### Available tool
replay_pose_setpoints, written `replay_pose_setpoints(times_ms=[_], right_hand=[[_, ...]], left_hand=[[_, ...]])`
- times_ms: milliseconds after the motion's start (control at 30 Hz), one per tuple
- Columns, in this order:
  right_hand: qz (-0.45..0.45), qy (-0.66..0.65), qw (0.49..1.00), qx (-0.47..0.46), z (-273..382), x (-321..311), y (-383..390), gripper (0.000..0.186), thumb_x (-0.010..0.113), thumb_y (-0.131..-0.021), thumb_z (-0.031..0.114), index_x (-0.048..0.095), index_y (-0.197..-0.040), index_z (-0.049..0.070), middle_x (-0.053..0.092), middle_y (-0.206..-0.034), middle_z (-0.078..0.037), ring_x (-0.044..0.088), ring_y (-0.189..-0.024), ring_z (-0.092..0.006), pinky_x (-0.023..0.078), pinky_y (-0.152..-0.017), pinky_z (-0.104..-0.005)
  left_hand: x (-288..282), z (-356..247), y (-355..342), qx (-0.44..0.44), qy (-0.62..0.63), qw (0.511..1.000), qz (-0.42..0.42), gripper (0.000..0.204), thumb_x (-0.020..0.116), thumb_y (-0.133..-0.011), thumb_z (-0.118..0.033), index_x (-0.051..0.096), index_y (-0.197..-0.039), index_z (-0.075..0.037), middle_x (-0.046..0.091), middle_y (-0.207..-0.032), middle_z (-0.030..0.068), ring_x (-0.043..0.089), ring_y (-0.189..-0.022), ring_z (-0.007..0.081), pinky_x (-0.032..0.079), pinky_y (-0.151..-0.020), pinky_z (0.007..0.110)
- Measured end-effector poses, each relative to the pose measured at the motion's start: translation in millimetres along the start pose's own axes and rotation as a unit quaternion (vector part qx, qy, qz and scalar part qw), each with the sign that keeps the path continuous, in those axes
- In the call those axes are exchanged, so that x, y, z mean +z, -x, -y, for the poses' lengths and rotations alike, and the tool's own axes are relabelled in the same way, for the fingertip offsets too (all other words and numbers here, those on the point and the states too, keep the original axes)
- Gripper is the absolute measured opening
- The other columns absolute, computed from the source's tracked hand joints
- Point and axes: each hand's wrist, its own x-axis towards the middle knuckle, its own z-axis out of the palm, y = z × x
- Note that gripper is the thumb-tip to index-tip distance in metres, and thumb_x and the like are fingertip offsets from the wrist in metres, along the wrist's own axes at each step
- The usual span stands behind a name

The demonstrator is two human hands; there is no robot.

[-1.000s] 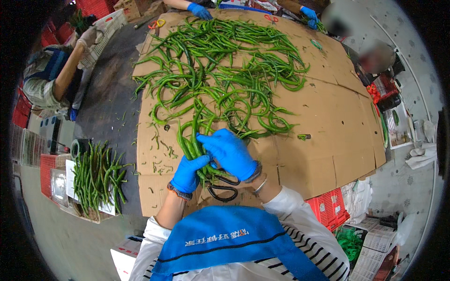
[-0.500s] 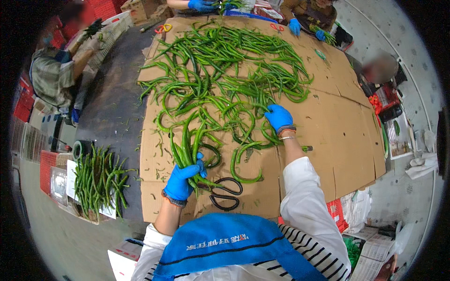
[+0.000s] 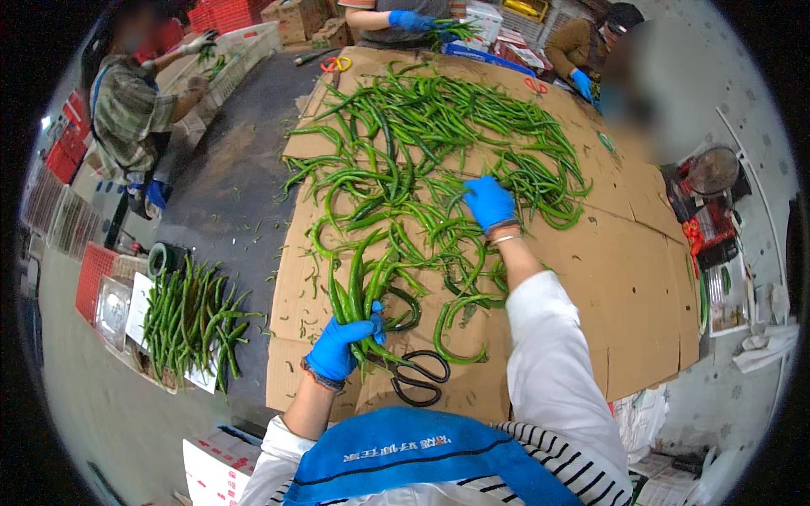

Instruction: The person uses scissors to trim the ends of green beans and places the trimmed beans into a basket. The person also gathers beans into bundles and secures them with rubber bands. Other workers are visible in the background performing similar tasks.

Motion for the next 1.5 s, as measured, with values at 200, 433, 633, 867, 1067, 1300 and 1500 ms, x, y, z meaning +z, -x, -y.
replay_pose_setpoints(times_ms=[200,433,633,867,1067,1300,1500], right_hand=[[0.016,-0.529,0.842,0.107,14,-128,11,0.033,0.057,-0.088,0.021,0.058,-0.118,0.007,0.063,-0.093,0.0,0.053,-0.069,-0.0059,0.041,-0.059,-0.0203],[0.101,-0.551,0.825,0.074,60,-159,51,0.031,0.056,-0.088,0.021,0.06,-0.115,0.007,0.064,-0.094,0.001,0.053,-0.068,-0.005,0.04,-0.059,-0.0179],[0.191,-0.562,0.804,0.032,105,-158,72,0.029,0.058,-0.087,0.024,0.063,-0.11,0.007,0.059,-0.081,0.003,0.05,-0.064,-0.0052,0.04,-0.058,-0.0185],[0.325,-0.567,0.756,0.013,186,-125,101,0.03,0.066,-0.082,0.027,0.063,-0.103,0.006,0.058,-0.078,-0.001,0.052,-0.059,-0.0072,0.042,-0.051,-0.0214],[0.249,-0.558,0.787,0.084,197,-97,115,0.027,0.067,-0.082,0.026,0.061,-0.095,0.004,0.059,-0.072,-0.002,0.05,-0.056,-0.0053,0.042,-0.05,-0.0216],[0.082,-0.549,0.829,0.067,205,-56,141,0.044,0.071,-0.078,0.018,0.053,-0.116,0.006,0.059,-0.075,-0.005,0.056,-0.066,-0.0124,0.047,-0.058,-0.0274],[0.129,-0.667,0.726,0.106,198,-72,152,0.04,0.057,-0.088,0.009,0.048,-0.127,0.01,0.056,-0.084,0.0,0.054,-0.07,-0.0076,0.045,-0.06,-0.0212]], left_hand=[[-6,8,-10,-0.035,0.054,0.998,0.03,0.043,0.061,-0.079,-0.013,0.05,-0.118,0.001,0.057,-0.088,0.0067,0.054,-0.075,0.0197,0.045,-0.073,0.034],[16,2,-14,-0.028,0.013,0.997,0.069,0.045,0.06,-0.082,-0.017,0.048,-0.12,0.002,0.057,-0.09,0.0079,0.056,-0.079,0.0207,0.047,-0.075,0.035],[21,-9,-6,-0.01,-0.024,0.999,0.036,0.04,0.059,-0.084,-0.016,0.051,-0.119,0.001,0.061,-0.09,0.0082,0.059,-0.08,0.0185,0.048,-0.075,0.031],[31,-7,-8,0.002,-0.036,0.998,0.059,0.039,0.058,-0.088,-0.028,0.053,-0.117,-0.003,0.062,-0.1,0.0098,0.061,-0.084,0.0198,0.05,-0.079,0.035],[15,-1,-9,0.021,0.033,0.992,0.118,0.044,0.058,-0.087,-0.037,0.052,-0.117,-0.005,0.06,-0.104,0.0103,0.06,-0.09,0.0213,0.049,-0.083,0.034],[21,13,-14,0.047,-0.104,0.992,0.062,0.06,0.066,-0.08,-0.028,0.042,-0.129,-0.003,0.051,-0.124,0.0082,0.05,-0.113,0.0186,0.041,-0.095,0.032],[6,11,-7,-0.02,-0.047,0.999,0.015,0.051,0.063,-0.08,-0.015,0.046,-0.126,-0.002,0.059,-0.105,0.0082,0.058,-0.093,0.018,0.047,-0.081,0.031]])
